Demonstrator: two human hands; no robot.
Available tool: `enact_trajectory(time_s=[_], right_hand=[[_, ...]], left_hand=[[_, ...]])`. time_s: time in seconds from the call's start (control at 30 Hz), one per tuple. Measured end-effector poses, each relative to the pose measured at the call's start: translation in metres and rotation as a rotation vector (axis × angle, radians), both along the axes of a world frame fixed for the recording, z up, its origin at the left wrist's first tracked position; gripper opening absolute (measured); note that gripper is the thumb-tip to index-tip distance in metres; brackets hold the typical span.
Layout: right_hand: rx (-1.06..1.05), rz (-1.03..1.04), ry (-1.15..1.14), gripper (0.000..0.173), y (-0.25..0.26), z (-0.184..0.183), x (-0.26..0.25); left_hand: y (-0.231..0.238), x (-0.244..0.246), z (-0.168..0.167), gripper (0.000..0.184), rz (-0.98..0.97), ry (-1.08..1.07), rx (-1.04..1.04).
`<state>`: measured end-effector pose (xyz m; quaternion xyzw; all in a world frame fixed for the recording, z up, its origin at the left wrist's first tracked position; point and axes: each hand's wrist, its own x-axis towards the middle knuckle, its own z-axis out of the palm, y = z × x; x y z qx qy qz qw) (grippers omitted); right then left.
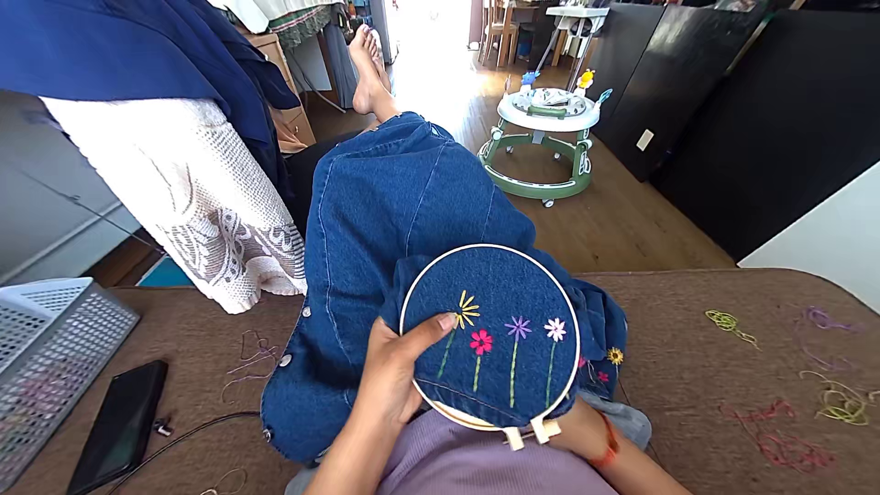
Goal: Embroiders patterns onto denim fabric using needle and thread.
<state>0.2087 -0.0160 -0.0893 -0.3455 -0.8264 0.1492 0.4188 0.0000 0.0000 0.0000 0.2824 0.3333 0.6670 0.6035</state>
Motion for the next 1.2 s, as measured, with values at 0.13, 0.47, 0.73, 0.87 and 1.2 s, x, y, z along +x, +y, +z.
enact_trajectory(time_s=[0.13, 0.47, 0.73, 0.87, 1.2], right_hand=[[-0.138, 0.372, -0.252, 0.029, -0.017, 0.054, 0.055], [0.239, -0.120, -0.023, 0.022, 0.008, 0.097, -0.018], [-0.064, 0.208, 0.400, 0.014, 0.015, 0.105, -0.035], [-0.248, 0.334, 0.566, 0.014, 0.010, 0.124, -0.017], [-0.068, 0.327, 0.509, 0.006, 0.012, 0.172, -0.026]], left_hand=[[0.011, -0.033, 0.021, 0.020, -0.071, 0.131, 0.019], [0.018, -0.030, 0.017, 0.018, -0.455, 0.331, 0.107], [0.009, -0.032, 0.016, 0.020, -0.354, 0.421, 0.179], [0.007, -0.031, 0.017, 0.019, -0.339, 0.446, 0.188], [0.005, -0.025, 0.011, 0.025, -0.340, 0.483, 0.402]])
